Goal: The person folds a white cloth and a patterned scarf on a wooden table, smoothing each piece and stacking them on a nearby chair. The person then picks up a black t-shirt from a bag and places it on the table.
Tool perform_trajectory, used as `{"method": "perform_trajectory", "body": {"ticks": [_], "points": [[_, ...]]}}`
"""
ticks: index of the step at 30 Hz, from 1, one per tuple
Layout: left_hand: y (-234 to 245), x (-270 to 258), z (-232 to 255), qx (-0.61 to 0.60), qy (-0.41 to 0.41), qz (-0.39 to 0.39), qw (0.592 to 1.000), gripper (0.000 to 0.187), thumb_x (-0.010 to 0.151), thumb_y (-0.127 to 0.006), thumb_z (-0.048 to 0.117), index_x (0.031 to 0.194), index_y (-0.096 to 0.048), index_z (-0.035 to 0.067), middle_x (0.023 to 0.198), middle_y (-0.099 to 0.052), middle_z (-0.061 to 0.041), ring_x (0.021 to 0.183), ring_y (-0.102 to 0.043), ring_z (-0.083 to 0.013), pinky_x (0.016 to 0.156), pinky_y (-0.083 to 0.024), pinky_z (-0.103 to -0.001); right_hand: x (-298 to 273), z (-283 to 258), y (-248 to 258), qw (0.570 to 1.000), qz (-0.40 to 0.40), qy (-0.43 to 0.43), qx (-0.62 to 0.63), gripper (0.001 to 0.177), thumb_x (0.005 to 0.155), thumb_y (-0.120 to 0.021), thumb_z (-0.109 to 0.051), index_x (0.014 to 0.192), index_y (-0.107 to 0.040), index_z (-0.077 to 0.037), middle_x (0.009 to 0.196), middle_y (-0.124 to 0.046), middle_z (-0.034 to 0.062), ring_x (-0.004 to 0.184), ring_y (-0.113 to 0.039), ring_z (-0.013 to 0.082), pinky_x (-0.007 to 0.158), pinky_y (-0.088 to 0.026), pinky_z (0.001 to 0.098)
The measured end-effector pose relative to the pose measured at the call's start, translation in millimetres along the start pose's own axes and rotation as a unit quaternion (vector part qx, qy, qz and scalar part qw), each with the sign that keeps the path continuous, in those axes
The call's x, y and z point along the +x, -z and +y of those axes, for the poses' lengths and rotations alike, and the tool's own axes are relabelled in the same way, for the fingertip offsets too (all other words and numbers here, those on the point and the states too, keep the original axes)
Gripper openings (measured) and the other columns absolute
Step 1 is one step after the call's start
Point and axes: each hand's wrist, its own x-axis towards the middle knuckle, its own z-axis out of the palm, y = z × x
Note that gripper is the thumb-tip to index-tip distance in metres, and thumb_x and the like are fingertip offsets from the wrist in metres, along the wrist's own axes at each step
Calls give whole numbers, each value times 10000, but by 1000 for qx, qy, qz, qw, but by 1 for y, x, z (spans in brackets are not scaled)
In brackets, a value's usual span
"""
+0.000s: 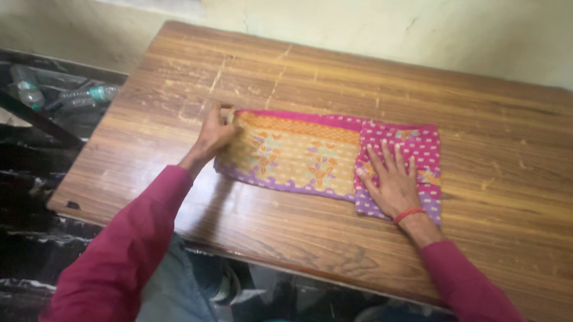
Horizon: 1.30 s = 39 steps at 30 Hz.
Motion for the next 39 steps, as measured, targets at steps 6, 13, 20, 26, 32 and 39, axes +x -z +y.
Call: {"method": "perform_trajectory", "body": {"ticks": [6,13,20,26,32,39], "points": [[6,1,18,161,-310,-69,935,612,755,-536,-127,1324,-707,24,1217,-778,-174,1141,-764,-280,1005,-579,-373,4,-3,6,1000,7,-9,-28,760,975,-361,-661,1612,-273,-257,1686,-213,134,1550,-164,359,1213,-124,625],[-40,-9,65,278,-220,-60,933,281,875,-591,-54,1143,-670,-21,941,-731,-245,795,-729,-371,724,-584,-486,1,-8,9,1000,-10,-20,-20,755,977,-360,-658,1621,-246,-282,1678,-214,117,1548,-153,341,1215,-115,617],[-136,21,86,418,-271,-173,850,294,888,-660,52,1180,-630,32,971,-742,-202,860,-716,-368,720,-598,-460,2,-10,16,999,-17,-27,-10,738,985,-353,-656,1616,-254,-287,1684,-201,108,1558,-133,333,1223,-97,609],[-184,8,82,362,-326,-216,846,315,853,-707,103,1167,-728,115,1072,-757,-153,947,-735,-310,873,-591,-433,-1,-9,15,999,-32,-31,-3,729,990,-339,-661,1615,-243,-298,1693,-175,102,1566,-110,321,1232,-82,604],[-195,-14,98,444,-258,-229,827,252,994,-590,211,1187,-746,164,1106,-753,-138,1007,-737,-305,915,-590,-453,-3,-6,8,998,-43,-36,-8,729,991,-305,-663,1620,-226,-302,1694,-153,102,1568,-95,308,1232,-68,604],[-210,-23,105,357,-398,-126,836,414,913,-585,58,1326,-586,36,1066,-696,-254,914,-712,-374,778,-601,-478,0,-5,7,999,-36,-33,-21,726,1006,-272,-661,1622,-233,-279,1694,-159,104,1568,-104,323,1238,-62,599]]}}
